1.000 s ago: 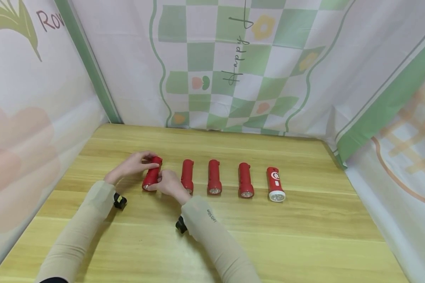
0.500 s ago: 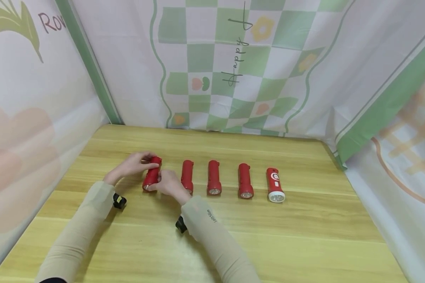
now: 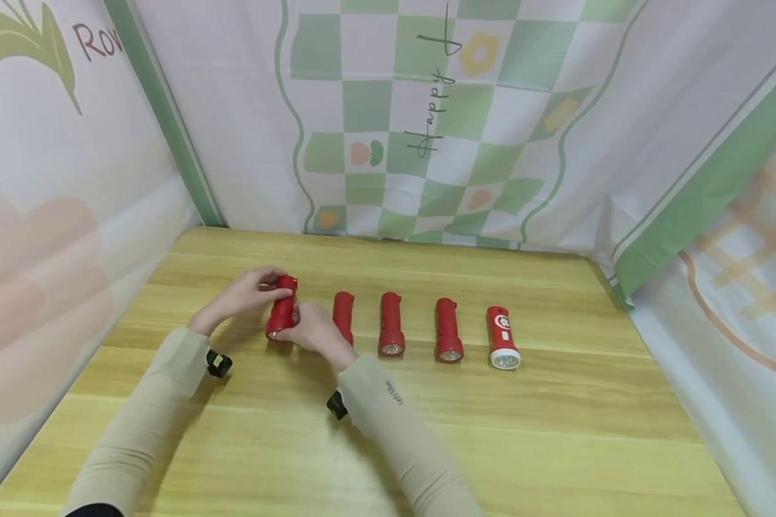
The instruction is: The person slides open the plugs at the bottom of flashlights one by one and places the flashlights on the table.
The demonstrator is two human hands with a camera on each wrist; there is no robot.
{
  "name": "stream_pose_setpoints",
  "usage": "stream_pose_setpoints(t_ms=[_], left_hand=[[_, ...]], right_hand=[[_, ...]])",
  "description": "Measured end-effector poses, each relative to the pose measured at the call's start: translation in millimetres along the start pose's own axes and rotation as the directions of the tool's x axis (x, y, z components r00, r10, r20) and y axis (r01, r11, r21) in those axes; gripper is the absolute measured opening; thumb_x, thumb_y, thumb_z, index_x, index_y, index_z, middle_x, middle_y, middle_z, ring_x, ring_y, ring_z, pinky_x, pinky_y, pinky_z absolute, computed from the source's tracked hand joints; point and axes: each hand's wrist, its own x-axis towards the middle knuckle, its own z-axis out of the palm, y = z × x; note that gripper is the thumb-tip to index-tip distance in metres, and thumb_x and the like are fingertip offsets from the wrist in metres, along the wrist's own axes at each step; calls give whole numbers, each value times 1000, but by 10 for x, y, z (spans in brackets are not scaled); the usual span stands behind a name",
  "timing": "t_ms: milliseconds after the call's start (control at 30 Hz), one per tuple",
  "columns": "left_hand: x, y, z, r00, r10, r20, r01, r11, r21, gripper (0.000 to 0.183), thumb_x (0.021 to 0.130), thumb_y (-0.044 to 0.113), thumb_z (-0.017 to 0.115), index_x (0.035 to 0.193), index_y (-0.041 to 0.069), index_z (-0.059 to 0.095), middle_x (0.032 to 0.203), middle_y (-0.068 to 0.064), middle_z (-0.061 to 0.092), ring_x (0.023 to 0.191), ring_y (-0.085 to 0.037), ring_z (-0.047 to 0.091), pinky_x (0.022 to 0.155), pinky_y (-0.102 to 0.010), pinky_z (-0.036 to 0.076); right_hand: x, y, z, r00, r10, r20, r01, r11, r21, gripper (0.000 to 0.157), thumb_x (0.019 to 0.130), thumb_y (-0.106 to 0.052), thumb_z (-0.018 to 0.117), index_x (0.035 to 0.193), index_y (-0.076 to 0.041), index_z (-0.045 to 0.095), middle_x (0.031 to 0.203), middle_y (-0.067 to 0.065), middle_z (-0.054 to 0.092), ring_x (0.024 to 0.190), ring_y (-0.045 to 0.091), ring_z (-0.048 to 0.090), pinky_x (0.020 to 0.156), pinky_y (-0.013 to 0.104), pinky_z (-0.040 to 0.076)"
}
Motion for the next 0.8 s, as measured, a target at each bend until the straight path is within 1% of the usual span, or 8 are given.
stream_pose_setpoints(t_ms=[67, 167, 367, 433, 567, 800], left_hand=[[13, 19, -5, 1000, 0, -8, 0, 1000, -6, 44, 95, 26, 67, 127, -3, 58, 124, -22, 66, 117, -37, 64, 101, -47, 54], [25, 51, -11, 1000, -6, -19, 6, 1000, -16, 46, 95, 28, 67, 129, -2, 57, 126, -21, 65, 119, -37, 64, 100, -47, 54], [52, 126, -18, 999, -4, -36, 3, 1000, -26, 47, 96, 29, 66, 131, -1, 56, 127, -21, 64, 120, -37, 63, 99, -47, 55], [63, 149, -16, 999, -1, -46, 0, 1000, -24, 47, 95, 29, 66, 130, -1, 56, 126, -22, 65, 119, -37, 63, 98, -47, 56], [82, 183, -4, 998, 7, -69, -7, 1000, -7, 48, 95, 28, 67, 130, -1, 56, 126, -22, 65, 117, -37, 64, 97, -47, 56], [112, 270, 31, 994, 27, -103, -28, 1000, -5, 47, 94, 29, 69, 128, 1, 57, 125, -20, 65, 118, -36, 64, 99, -47, 55]], right_hand=[[-11, -7, -30, 1000, -9, -9, 9, 1000, -6, 38, 86, -27, 78, 113, -4, 67, 107, 11, 73, 97, 22, 67, 82, 32, 55], [-27, -17, -68, 999, -21, -25, 20, 1000, -19, 36, 87, -27, 77, 113, -4, 68, 107, 11, 73, 98, 23, 67, 82, 32, 56], [-46, 0, -139, 997, -52, -54, 50, 998, -34, 46, 87, -27, 77, 125, -5, 64, 111, 11, 74, 103, 24, 70, 86, 35, 58], [-55, 8, -163, 996, -63, -58, 62, 998, -33, 47, 87, -27, 77, 126, -5, 64, 112, 12, 73, 103, 25, 70, 87, 36, 59], [-81, 22, -207, 995, -73, -63, 73, 997, -13, 49, 86, -26, 77, 128, -5, 62, 115, 13, 72, 102, 26, 71, 88, 37, 59], [-133, 15, -291, 995, -73, -61, 75, 997, 31, 49, 87, -19, 77, 130, -3, 60, 117, 16, 71, 104, 30, 70, 91, 40, 59]])
